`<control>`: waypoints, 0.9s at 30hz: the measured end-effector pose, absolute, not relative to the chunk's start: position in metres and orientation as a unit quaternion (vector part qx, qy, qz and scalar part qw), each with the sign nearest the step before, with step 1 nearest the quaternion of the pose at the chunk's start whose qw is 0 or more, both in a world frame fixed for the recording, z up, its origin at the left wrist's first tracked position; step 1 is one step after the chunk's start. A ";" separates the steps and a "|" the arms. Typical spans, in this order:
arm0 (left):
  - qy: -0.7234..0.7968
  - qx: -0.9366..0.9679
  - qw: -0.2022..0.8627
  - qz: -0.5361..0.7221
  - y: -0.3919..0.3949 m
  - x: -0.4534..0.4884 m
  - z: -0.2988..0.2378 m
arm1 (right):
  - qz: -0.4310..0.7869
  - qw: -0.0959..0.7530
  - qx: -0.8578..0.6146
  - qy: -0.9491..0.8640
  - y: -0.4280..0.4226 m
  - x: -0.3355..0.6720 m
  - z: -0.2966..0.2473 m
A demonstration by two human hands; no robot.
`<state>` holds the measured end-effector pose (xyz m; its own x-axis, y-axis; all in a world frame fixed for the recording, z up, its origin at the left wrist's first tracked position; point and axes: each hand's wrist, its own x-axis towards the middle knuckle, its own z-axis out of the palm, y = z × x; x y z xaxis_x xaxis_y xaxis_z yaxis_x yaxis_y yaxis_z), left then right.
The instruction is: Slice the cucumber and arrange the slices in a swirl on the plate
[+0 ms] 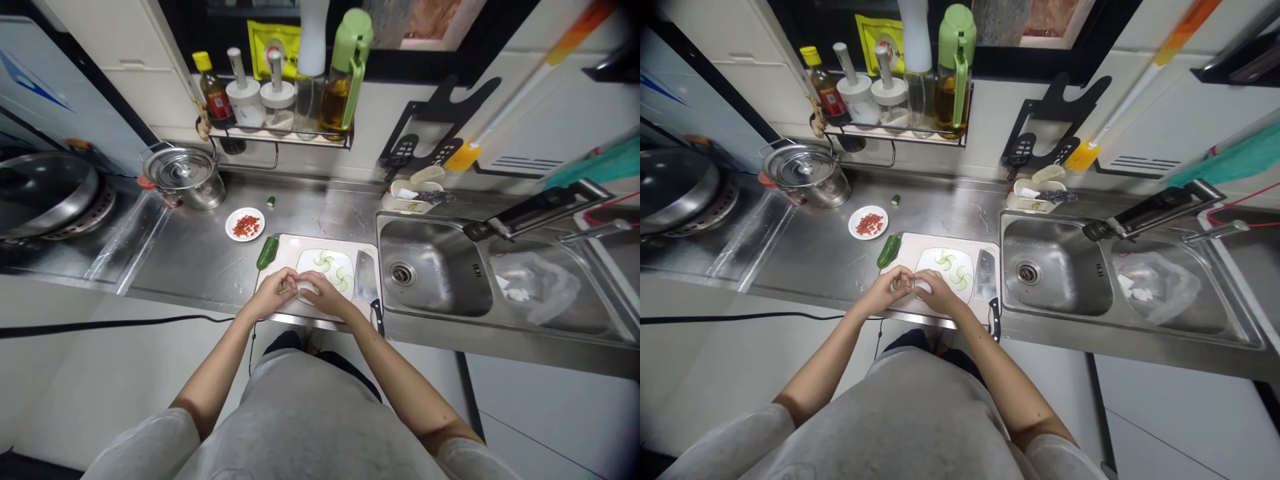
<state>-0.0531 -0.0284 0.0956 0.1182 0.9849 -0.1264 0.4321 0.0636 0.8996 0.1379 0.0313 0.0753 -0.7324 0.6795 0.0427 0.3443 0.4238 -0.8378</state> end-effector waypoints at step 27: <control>0.508 0.150 0.740 0.414 -0.024 -0.005 0.081 | 0.646 0.185 -0.338 -0.659 0.053 0.164 0.089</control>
<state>-0.0051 -0.0245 0.0806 0.1414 0.7650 -0.6283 -0.4605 0.6126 0.6424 0.1642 0.0532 0.0895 -0.7038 0.6838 -0.1926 0.2060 -0.0631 -0.9765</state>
